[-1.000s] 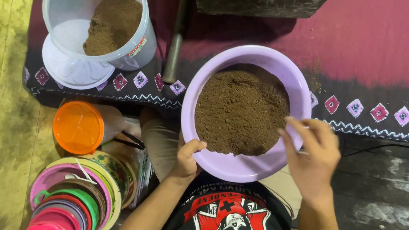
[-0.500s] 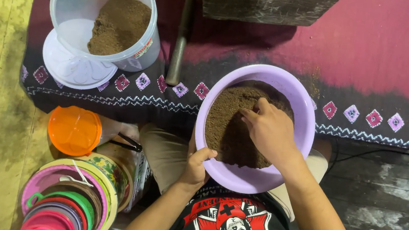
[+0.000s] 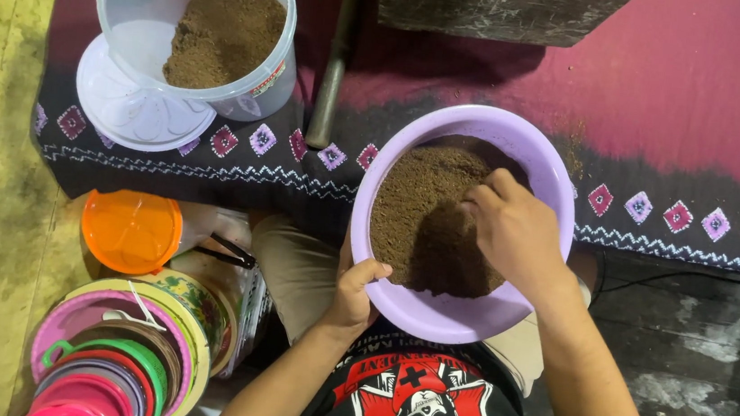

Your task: Mixing and sifting granular material in a bowl by hand to break up clumps

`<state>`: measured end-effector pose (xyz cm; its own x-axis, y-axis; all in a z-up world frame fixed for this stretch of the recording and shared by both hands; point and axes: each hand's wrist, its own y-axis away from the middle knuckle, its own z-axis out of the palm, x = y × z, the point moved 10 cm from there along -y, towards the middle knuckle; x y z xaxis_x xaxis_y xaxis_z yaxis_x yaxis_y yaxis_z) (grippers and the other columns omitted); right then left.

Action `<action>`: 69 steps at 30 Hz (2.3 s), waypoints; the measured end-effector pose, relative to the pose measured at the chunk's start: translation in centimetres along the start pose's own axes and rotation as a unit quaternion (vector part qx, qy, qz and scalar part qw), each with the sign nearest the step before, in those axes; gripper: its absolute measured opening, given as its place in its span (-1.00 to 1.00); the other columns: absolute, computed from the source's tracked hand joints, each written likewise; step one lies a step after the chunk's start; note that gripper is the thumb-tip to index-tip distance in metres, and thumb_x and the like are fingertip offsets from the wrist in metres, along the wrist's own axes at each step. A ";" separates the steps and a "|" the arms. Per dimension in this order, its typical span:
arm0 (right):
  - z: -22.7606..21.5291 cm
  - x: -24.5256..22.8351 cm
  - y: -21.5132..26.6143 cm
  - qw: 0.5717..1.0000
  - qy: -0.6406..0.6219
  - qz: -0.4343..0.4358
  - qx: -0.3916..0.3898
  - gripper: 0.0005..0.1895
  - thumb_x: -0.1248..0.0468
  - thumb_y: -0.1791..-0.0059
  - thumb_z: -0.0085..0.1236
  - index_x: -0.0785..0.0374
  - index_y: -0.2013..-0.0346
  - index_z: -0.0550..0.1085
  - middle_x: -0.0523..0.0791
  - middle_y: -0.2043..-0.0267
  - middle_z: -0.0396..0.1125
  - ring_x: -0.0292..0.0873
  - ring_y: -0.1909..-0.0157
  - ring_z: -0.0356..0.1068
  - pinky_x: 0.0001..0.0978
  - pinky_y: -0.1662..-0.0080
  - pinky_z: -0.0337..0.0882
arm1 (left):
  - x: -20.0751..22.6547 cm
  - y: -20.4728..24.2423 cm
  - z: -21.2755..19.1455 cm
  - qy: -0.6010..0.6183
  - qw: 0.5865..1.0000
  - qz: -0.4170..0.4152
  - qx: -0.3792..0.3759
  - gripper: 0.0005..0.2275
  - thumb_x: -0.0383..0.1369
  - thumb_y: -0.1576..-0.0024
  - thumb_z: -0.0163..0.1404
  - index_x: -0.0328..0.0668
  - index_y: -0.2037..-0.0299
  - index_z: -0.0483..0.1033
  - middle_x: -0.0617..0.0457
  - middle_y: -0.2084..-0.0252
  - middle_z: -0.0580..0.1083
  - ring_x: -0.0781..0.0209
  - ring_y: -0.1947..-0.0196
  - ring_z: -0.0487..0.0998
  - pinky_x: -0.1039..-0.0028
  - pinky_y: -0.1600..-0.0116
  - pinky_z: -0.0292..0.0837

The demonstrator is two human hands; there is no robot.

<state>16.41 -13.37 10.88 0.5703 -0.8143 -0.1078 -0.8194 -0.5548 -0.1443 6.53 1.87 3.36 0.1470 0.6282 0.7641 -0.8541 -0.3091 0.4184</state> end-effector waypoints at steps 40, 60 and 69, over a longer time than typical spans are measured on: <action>-1.6 -4.6 -0.9 0.993 -0.040 -0.112 -0.023 -0.91 0.22 0.01 0.24 0.12 0.30 0.64 -0.08 0.29 0.42 -0.19 0.31 0.43 -0.50 0.33 0.48 | -1.9 2.1 -2.5 0.033 0.995 -0.074 0.062 -0.13 -0.53 0.24 -0.01 -0.22 -0.46 0.10 -0.24 -0.27 0.18 -0.08 -0.27 0.13 0.19 -0.41 -0.05; -1.0 -4.2 0.9 0.992 0.004 -0.129 -0.003 -0.86 0.20 -0.05 0.10 0.20 0.30 0.48 -0.15 0.32 0.25 -0.11 0.46 0.43 -0.38 0.47 0.41 | -5.9 1.3 -6.4 0.042 0.994 -0.075 0.068 -0.11 -0.53 0.26 0.01 -0.16 -0.46 0.13 -0.18 -0.26 0.23 -0.02 -0.23 0.18 0.16 -0.41 -0.01; 0.5 -3.3 2.0 0.995 0.034 -0.097 0.005 -0.89 0.26 0.00 0.07 0.13 0.43 0.45 -0.23 0.43 0.24 -0.23 0.63 0.29 -0.48 0.56 0.28 | -6.1 1.4 -7.2 0.058 0.988 -0.108 0.097 -0.20 -0.51 0.31 0.05 -0.23 -0.32 0.24 -0.19 -0.03 0.24 0.02 0.02 0.26 0.19 -0.16 0.23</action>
<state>12.94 -11.75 10.46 0.7118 -0.7023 -0.0105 -0.6938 -0.7007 -0.1663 0.78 2.76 -4.24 0.2475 0.7687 0.5898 -0.6960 -0.2824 0.6602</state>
